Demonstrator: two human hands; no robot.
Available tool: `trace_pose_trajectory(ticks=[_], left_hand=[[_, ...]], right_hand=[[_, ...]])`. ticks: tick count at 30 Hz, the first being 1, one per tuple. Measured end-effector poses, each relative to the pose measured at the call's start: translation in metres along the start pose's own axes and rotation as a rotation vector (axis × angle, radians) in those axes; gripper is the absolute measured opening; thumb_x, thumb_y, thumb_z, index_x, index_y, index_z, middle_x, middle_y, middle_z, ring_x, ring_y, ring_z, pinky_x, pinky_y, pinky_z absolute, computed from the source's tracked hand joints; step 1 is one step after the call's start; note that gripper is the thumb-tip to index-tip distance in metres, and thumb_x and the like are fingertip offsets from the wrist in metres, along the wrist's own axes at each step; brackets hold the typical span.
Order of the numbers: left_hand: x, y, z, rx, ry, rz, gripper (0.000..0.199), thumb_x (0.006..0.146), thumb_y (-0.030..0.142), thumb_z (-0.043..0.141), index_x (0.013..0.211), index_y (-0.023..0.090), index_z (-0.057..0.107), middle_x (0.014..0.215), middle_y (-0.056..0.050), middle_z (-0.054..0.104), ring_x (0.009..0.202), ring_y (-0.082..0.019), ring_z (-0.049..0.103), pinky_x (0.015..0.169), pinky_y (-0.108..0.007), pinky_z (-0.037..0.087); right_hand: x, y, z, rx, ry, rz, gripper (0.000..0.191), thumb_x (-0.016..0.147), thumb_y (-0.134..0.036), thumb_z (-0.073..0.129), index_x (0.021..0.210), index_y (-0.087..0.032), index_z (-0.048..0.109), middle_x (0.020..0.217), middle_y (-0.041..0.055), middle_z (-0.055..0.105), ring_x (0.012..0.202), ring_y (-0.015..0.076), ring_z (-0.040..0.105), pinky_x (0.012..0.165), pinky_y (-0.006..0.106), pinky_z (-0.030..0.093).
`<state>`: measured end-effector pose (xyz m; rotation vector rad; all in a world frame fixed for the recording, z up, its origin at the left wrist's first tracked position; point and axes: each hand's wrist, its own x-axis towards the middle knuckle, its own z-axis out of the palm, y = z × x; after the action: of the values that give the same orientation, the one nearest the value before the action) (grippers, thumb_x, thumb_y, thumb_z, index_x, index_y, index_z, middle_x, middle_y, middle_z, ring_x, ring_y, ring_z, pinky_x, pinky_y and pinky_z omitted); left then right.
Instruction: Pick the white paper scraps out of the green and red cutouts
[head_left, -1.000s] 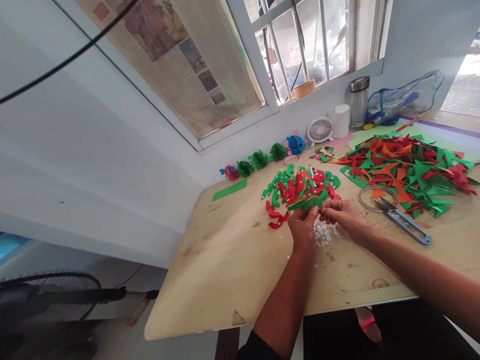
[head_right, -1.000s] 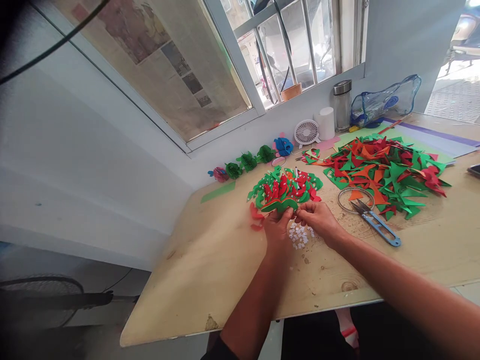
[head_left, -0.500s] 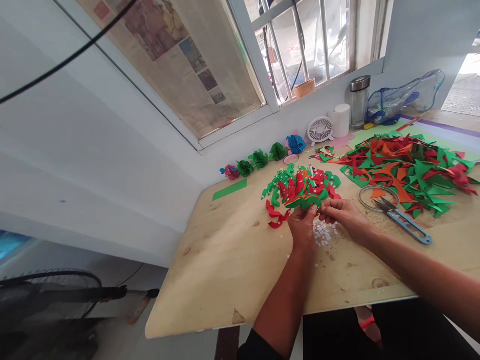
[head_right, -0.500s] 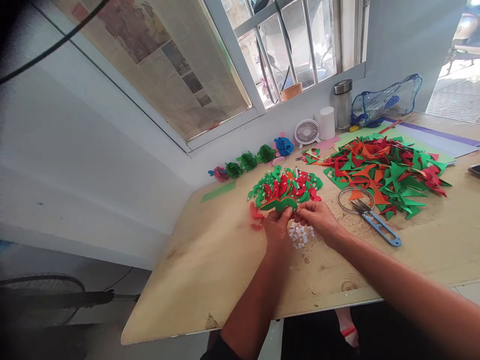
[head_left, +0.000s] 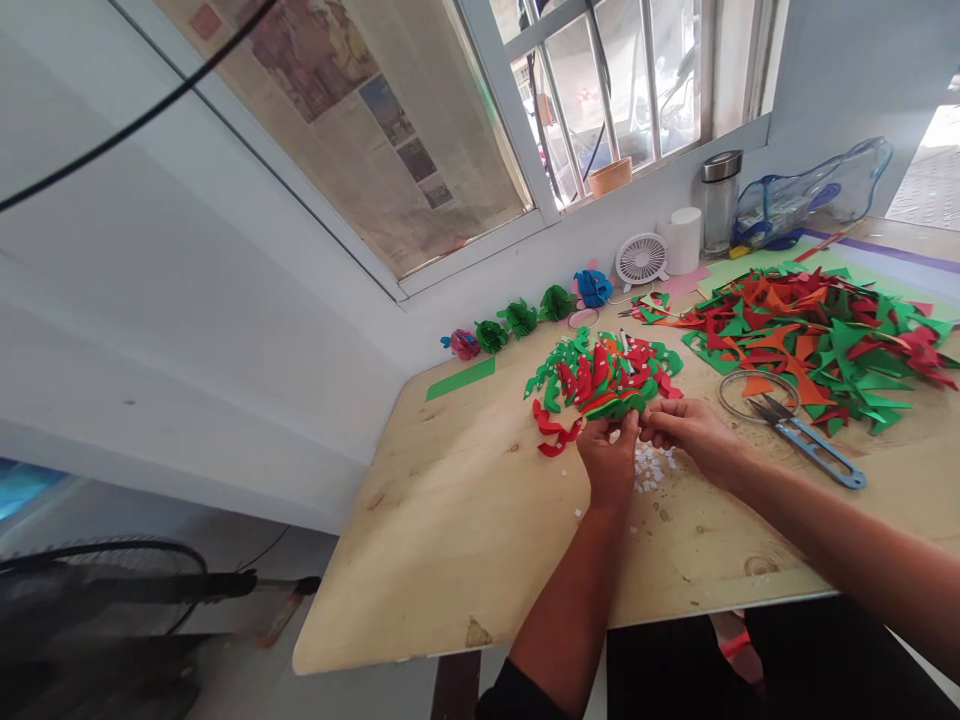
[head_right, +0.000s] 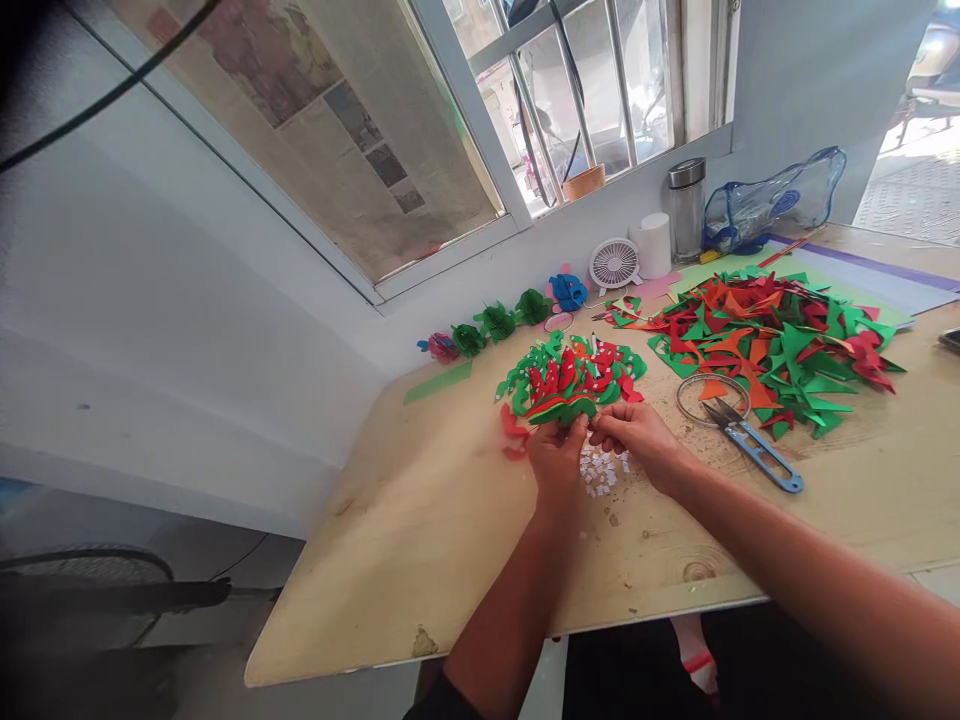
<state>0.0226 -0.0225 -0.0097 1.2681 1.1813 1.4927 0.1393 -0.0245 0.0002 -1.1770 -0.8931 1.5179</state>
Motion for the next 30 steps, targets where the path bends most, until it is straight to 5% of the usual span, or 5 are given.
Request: trace_pose_trajectory(ticks=[7,18,25,30], left_hand=[[-0.002,-0.005,-0.004,0.155,-0.037,0.214,0.015,0.073,0.027,0.065,0.084,0.018,0.071,0.087,-0.006,0.070,0.083,-0.019,0.063,0.083,-0.032,0.048],[0.008,-0.007,0.005,-0.394,0.047,-0.333,0.021,0.057,0.031,0.074,0.063,0.012,0.066,0.054,0.001,0.059,0.050,-0.010,0.053,0.057,-0.024,0.043],[0.013,0.001,-0.001,-0.446,0.113,-0.391,0.019,0.053,0.026,0.075,0.063,0.012,0.066,0.055,0.001,0.059,0.049,-0.008,0.052,0.055,-0.023,0.043],[0.015,0.002,-0.003,-0.423,0.134,-0.385,0.021,0.053,0.027,0.075,0.064,0.012,0.066,0.056,0.001,0.060,0.048,-0.008,0.052,0.055,-0.023,0.042]], right_hand=[[0.001,0.001,-0.002,0.120,-0.032,0.029,0.016,0.057,-0.026,0.071,0.052,-0.016,0.060,0.051,-0.0013,0.059,0.045,0.0047,0.044,0.045,0.019,0.030],[-0.005,-0.004,0.002,-0.004,-0.048,-0.038,0.013,0.059,-0.027,0.067,0.058,-0.017,0.060,0.053,-0.0013,0.059,0.048,0.0077,0.045,0.049,0.022,0.032],[-0.007,-0.005,0.003,-0.190,-0.079,-0.136,0.023,0.064,-0.034,0.061,0.049,-0.019,0.054,0.046,-0.0025,0.049,0.047,0.0090,0.041,0.048,0.024,0.031],[-0.002,-0.002,-0.001,-0.245,-0.021,-0.168,0.008,0.055,-0.022,0.059,0.062,-0.019,0.061,0.060,-0.0020,0.057,0.054,0.0108,0.045,0.052,0.024,0.034]])
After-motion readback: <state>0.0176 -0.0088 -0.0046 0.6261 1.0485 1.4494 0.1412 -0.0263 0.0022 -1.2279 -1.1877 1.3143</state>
